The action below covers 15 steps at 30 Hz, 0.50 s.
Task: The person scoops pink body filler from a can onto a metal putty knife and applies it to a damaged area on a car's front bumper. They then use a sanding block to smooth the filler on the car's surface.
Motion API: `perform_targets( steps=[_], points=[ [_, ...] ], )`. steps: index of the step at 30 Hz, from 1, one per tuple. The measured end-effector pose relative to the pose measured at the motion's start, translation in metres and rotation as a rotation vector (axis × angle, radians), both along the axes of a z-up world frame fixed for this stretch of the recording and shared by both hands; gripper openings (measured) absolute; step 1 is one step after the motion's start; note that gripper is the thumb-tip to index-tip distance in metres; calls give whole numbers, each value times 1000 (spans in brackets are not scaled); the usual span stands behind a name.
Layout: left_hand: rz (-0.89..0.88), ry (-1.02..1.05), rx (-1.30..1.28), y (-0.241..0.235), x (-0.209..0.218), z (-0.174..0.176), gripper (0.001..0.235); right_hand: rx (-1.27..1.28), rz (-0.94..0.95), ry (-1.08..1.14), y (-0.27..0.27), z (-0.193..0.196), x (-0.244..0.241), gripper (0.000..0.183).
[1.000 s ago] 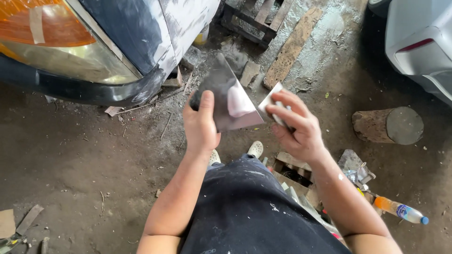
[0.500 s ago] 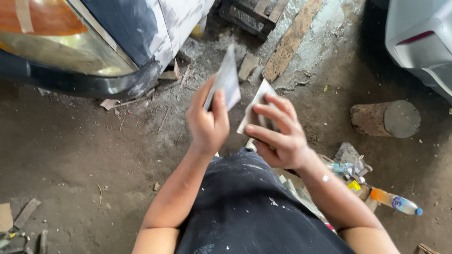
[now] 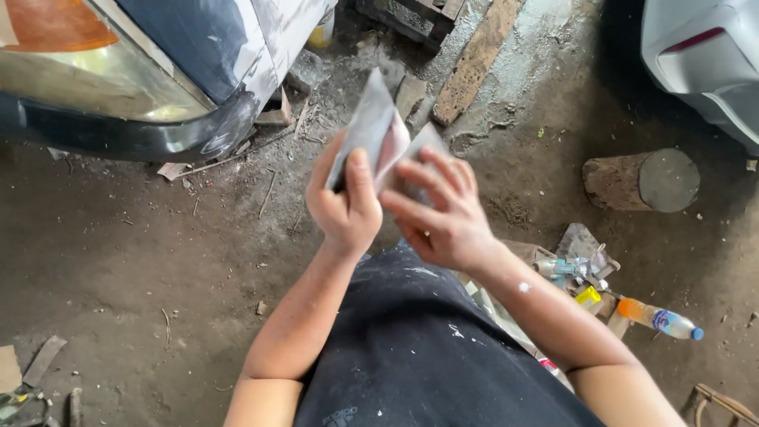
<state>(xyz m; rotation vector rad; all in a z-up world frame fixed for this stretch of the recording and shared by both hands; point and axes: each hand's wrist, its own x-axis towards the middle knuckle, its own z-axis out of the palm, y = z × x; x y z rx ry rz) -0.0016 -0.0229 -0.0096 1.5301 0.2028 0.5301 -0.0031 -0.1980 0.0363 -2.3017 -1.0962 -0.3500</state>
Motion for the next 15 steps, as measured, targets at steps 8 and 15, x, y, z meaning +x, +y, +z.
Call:
perform_targets(
  steps=[8, 15],
  points=[
    [-161, 64, -499, -4, 5, -4, 26, 531, 212, 433, -20, 23, 14, 42],
    [-188, 286, -1065, 4, 27, 20, 22, 332, 91, 629, -55, -17, 35, 40]
  ],
)
